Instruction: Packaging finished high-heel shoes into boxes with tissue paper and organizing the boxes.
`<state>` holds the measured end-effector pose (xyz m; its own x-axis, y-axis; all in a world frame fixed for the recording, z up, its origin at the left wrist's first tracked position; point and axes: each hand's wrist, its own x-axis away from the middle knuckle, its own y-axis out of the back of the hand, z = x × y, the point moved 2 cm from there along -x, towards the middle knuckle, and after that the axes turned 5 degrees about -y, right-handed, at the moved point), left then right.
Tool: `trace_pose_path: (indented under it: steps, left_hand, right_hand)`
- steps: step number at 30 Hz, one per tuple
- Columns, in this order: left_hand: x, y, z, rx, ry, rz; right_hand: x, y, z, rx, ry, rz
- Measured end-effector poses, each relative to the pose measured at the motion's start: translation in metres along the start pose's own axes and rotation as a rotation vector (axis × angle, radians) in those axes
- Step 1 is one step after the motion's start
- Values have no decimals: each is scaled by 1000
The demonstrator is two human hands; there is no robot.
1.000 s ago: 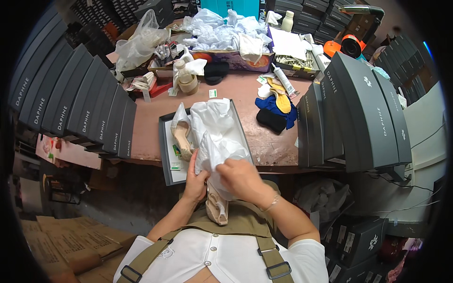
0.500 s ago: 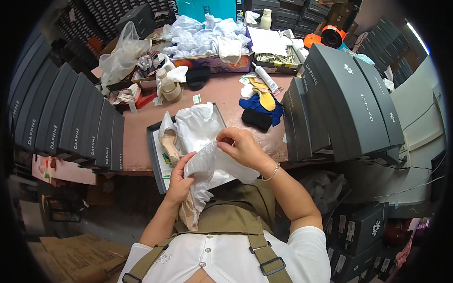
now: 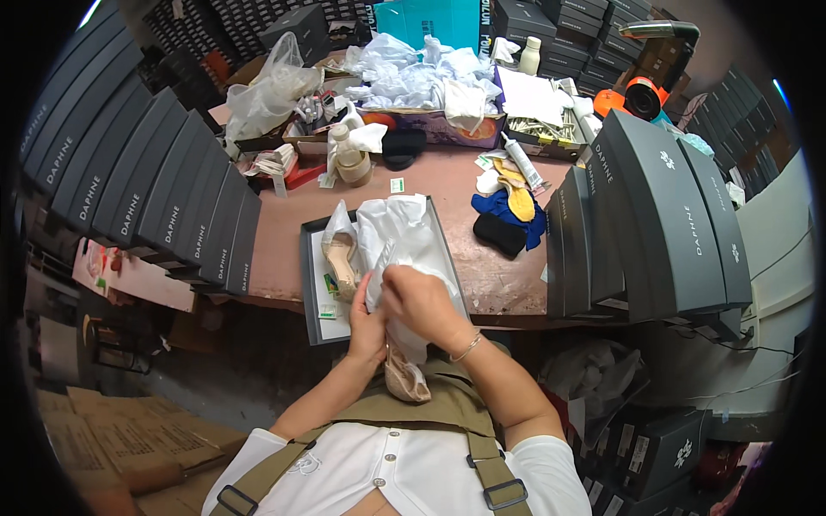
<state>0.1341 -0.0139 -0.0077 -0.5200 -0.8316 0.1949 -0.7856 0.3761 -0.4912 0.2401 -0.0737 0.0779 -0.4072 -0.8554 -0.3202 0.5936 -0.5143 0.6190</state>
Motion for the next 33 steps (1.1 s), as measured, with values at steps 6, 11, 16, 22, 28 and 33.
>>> trace_pose_path:
  steps: [6, 11, 16, 22, 28, 33]
  left_hand:
    - [29, 13, -5, 141, 261, 296]
    - [5, 13, -21, 162, 392, 372]
    - [0, 17, -14, -95, 174, 392]
    - [1, 14, -4, -106, 216, 371]
    - [1, 19, -11, -11, 268, 370]
    - [3, 17, -9, -47, 289, 421]
  right_hand:
    - [37, -19, 6, 300, -25, 233]
    - [66, -12, 18, 402, 154, 323]
    - [87, 25, 13, 342, -90, 169]
    - [73, 12, 10, -492, -525, 315]
    - [85, 2, -8, 85, -159, 261]
    - [66, -19, -28, 217, -116, -171]
